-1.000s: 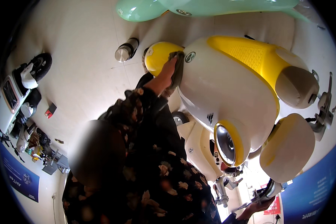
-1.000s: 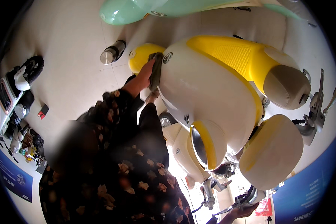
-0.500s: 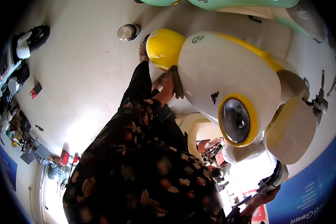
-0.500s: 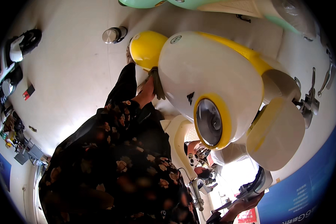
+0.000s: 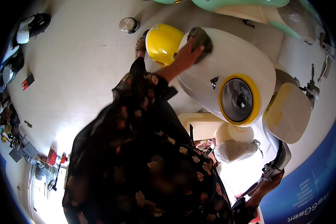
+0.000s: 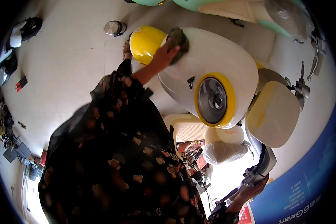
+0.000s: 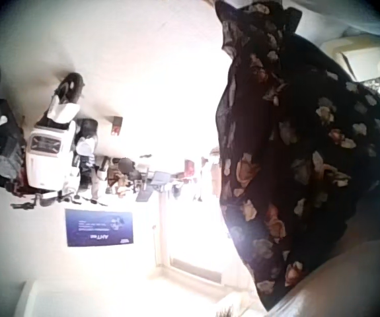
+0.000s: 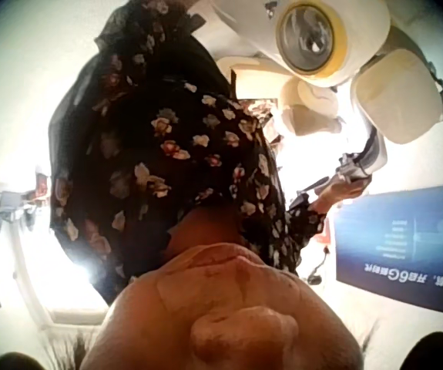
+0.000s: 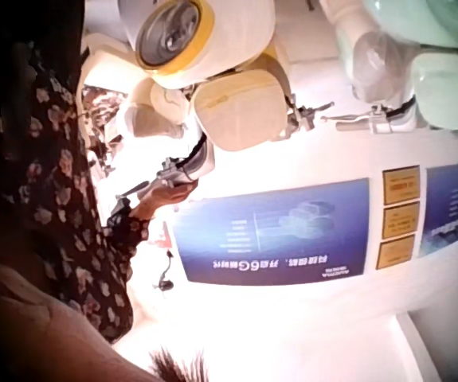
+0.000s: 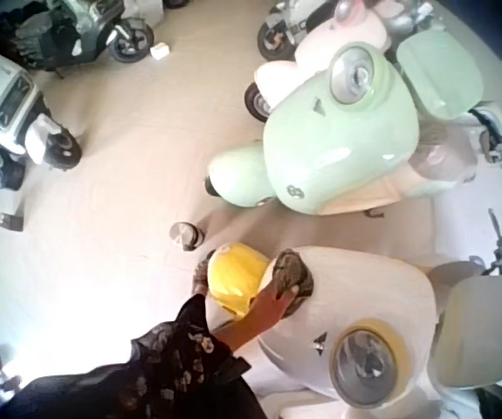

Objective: The person wipes down several electric scooters one at a time with a cloth, cleaning the handlebars, dashboard, body panels, and front fender.

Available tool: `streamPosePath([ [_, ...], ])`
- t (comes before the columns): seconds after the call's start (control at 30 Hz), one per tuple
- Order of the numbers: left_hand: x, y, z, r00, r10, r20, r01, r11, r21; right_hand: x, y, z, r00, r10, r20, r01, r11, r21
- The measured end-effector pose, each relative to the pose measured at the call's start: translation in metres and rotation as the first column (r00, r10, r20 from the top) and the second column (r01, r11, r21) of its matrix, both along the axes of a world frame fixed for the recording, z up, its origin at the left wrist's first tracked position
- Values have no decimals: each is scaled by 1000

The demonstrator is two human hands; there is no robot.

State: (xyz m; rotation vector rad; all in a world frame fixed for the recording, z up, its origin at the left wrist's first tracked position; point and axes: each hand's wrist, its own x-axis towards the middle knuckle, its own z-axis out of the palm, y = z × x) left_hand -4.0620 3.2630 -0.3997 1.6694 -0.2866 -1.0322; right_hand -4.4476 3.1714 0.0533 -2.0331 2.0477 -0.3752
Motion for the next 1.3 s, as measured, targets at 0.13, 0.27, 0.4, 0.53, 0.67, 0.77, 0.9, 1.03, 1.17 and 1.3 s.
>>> streamPosePath([
  [0.13,-81,72,41,951,-162,263,246,912,-328,7,1,0,999,-42,-26,42,999,-7],
  [0.27,-104,85,57,872,-375,315,442,879,-176,18,5,-1,1000,-1,1,1,1000,8],
  [0.4,-33,10,41,958,-137,253,197,953,-230,22,5,-1,997,52,-50,-51,998,23],
  [0.53,57,-86,30,931,-353,94,351,936,42,20,2,1,997,64,-44,-61,997,48],
  [0.67,18,-76,41,976,-102,192,129,983,-132,17,0,0,997,80,-19,-79,997,26],
  [0.77,-51,-12,57,967,101,233,-26,953,-302,16,2,-3,998,62,-6,-62,998,30],
  [0.9,-138,55,87,983,-38,181,73,978,-194,16,2,-4,997,72,2,-72,997,39],
  [1.03,-158,66,87,960,-122,251,154,982,-110,17,0,-2,994,112,-1,-112,993,48],
  [1.17,-138,49,68,970,-60,237,63,998,-4,19,0,-1,994,110,26,-111,993,47],
  [1.3,-85,13,32,974,189,122,-187,982,-32,18,-1,-2,989,134,69,-140,987,80],
])
